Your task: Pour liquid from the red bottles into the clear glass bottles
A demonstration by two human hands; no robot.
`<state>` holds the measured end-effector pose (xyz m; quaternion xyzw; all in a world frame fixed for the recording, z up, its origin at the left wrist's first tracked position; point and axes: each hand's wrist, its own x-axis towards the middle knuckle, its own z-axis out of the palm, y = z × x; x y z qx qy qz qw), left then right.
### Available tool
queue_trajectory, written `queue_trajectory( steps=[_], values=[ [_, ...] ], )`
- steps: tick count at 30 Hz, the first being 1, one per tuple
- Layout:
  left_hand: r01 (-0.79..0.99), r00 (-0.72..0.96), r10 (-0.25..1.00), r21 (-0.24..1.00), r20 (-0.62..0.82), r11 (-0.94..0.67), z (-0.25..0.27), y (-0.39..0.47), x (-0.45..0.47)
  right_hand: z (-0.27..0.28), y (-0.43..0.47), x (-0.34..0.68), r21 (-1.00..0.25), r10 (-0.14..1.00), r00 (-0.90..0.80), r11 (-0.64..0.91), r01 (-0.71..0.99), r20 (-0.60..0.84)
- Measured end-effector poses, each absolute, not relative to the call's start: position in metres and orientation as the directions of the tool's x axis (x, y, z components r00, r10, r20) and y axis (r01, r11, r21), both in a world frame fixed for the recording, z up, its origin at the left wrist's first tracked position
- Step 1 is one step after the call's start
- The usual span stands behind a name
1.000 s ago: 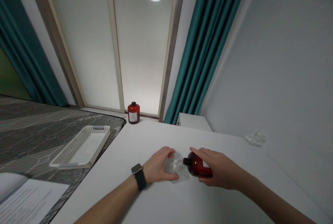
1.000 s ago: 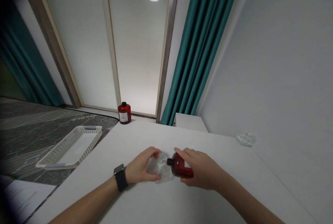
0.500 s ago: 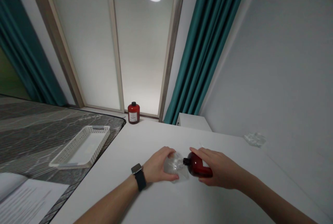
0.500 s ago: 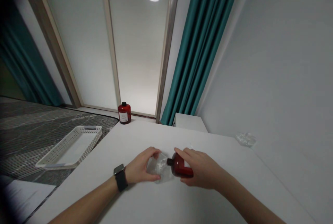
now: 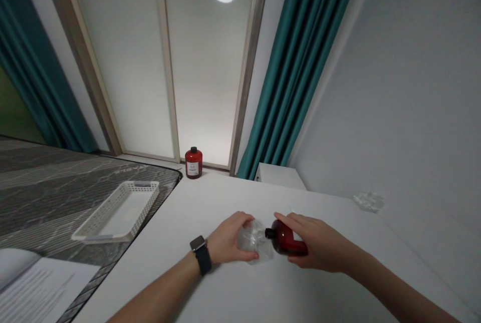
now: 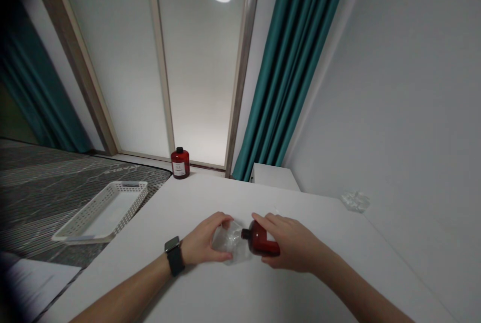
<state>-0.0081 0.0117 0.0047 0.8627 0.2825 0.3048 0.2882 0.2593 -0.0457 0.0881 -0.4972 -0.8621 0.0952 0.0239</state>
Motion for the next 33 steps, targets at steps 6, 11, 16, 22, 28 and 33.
queue_trajectory(
  steps=[6,11,16,22,28,33],
  values=[
    [0.318,0.651,0.667,0.668,0.362,-0.673,0.0041,0.0116,-0.0076,0.0892,-0.0456,0.2585,-0.183,0.862,-0.506,0.491,0.852,-0.045],
    [0.323,0.65,0.668,0.665,0.362,-0.674,0.0047,0.0116,-0.0074,0.0903,-0.0453,0.2582,-0.184,0.856,-0.516,0.502,0.845,-0.036],
    [0.316,0.655,0.663,0.665,0.363,-0.677,0.0047,0.0118,-0.0077,0.0927,-0.0461,0.2565,-0.172,0.864,-0.5,0.484,0.858,-0.06],
    [0.313,0.656,0.663,0.668,0.362,-0.675,0.0049,0.0119,-0.008,0.0928,-0.0452,0.2556,-0.166,0.862,-0.5,0.484,0.859,-0.075],
    [0.306,0.655,0.659,0.666,0.371,-0.68,0.0037,0.0124,-0.0078,0.0924,-0.0465,0.2574,-0.163,0.86,-0.506,0.491,0.855,-0.064],
    [0.317,0.656,0.66,0.659,0.366,-0.682,0.0044,0.0117,-0.0078,0.0927,-0.0461,0.2562,-0.16,0.86,-0.506,0.492,0.856,-0.062]
  ],
)
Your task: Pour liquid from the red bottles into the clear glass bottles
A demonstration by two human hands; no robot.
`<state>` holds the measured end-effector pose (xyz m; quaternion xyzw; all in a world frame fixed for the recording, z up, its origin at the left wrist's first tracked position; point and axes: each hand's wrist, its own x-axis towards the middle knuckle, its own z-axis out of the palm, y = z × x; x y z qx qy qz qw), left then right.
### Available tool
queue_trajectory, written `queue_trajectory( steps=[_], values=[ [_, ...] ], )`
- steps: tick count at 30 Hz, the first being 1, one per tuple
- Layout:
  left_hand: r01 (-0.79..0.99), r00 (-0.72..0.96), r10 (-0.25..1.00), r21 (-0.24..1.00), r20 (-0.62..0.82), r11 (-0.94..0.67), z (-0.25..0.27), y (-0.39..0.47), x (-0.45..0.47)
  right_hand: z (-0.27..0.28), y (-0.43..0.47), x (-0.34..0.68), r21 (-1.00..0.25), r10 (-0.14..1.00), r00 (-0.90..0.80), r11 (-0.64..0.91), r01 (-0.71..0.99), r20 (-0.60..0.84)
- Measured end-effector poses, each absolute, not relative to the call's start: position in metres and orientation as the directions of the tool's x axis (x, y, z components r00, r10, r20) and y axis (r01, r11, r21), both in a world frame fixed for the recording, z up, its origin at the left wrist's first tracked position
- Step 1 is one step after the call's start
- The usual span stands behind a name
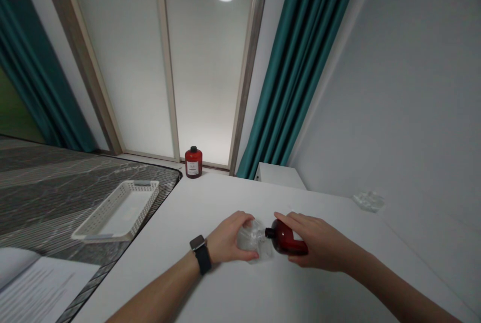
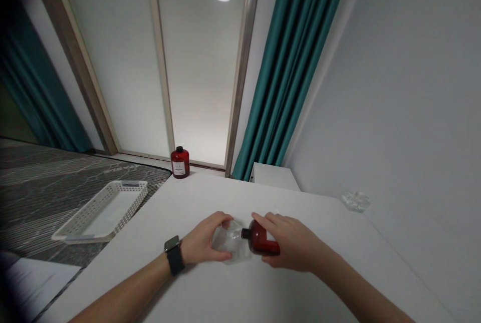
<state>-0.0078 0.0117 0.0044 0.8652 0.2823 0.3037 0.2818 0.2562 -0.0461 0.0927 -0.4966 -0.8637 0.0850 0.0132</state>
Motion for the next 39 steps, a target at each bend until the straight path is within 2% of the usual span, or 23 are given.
queue_trajectory(
  steps=[21,39],
  values=[
    [0.314,0.656,0.659,0.661,0.367,-0.681,0.0058,0.0119,-0.0078,0.0907,-0.0448,0.2565,-0.146,0.859,-0.511,0.501,0.853,-0.038],
    [0.295,0.659,0.65,0.664,0.379,-0.687,0.0045,0.0123,-0.0085,0.0973,-0.0472,0.2529,-0.146,0.866,-0.495,0.482,0.864,-0.072]
  ],
)
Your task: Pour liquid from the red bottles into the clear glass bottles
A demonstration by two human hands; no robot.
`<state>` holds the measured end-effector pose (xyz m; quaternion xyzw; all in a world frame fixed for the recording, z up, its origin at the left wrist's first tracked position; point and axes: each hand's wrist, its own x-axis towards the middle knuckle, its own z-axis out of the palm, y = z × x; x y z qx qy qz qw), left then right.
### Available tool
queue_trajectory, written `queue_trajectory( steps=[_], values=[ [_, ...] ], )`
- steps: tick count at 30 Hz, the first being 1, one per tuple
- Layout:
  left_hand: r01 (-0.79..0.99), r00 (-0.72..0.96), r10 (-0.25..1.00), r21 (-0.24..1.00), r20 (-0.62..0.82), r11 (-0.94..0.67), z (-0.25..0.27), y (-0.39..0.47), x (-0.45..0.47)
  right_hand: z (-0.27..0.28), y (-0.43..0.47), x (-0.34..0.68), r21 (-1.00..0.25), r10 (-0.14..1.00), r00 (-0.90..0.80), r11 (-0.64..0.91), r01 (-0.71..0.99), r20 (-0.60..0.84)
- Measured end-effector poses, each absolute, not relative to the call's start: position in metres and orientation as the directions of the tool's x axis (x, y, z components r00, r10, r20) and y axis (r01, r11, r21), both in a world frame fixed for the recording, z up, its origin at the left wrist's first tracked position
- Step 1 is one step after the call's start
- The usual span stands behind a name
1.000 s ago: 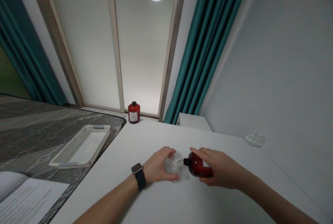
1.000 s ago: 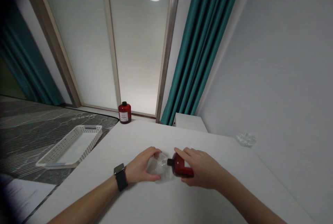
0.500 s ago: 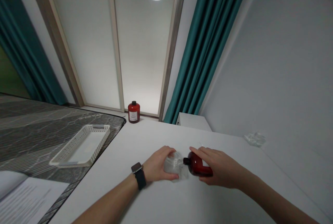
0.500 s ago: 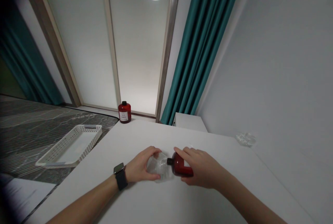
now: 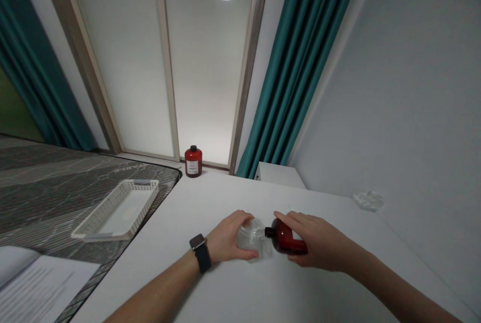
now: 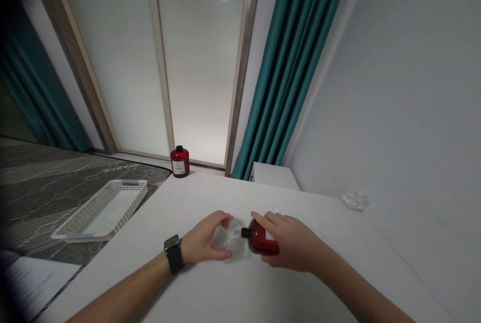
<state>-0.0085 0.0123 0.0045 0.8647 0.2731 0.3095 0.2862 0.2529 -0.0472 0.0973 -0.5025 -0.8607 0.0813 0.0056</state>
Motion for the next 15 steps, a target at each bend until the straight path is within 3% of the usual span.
queue_trajectory(
  steps=[15],
  values=[
    [0.303,0.659,0.653,0.662,0.374,-0.685,0.0044,0.0124,-0.0078,0.0969,-0.0475,0.255,-0.135,0.864,-0.5,0.489,0.862,-0.066]
  ],
)
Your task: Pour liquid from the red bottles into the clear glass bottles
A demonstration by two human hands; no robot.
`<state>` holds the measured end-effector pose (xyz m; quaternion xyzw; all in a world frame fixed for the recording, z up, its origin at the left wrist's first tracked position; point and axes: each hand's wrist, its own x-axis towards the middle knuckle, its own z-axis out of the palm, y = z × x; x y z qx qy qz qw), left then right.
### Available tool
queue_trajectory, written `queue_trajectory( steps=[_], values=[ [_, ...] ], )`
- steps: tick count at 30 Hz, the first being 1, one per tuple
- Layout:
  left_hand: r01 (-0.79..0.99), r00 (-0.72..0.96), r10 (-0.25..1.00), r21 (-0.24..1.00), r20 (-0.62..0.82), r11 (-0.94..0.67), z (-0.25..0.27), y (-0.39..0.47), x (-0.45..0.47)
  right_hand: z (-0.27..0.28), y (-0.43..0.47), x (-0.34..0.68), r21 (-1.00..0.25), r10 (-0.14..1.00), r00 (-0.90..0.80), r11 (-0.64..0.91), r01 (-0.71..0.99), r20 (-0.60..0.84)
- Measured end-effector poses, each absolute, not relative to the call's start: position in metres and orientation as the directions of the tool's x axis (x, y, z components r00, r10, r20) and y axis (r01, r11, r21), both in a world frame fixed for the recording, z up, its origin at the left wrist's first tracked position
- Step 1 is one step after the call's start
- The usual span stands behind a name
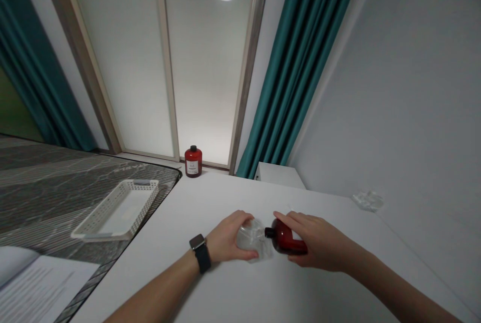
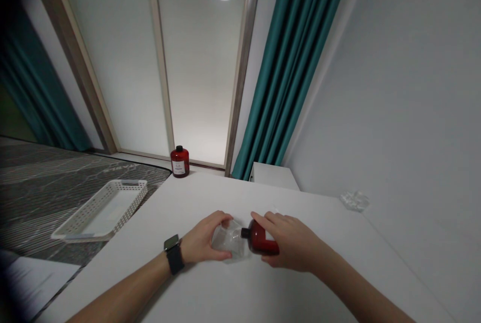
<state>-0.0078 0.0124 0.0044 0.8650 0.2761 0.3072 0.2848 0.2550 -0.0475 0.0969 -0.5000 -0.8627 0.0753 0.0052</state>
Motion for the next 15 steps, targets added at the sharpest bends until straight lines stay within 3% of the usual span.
queue_trajectory(
  steps=[15],
  values=[
    [0.311,0.661,0.648,0.647,0.38,-0.696,0.0049,0.0125,-0.0074,0.0995,-0.0484,0.2526,-0.135,0.861,-0.504,0.493,0.86,-0.068]
  ],
)
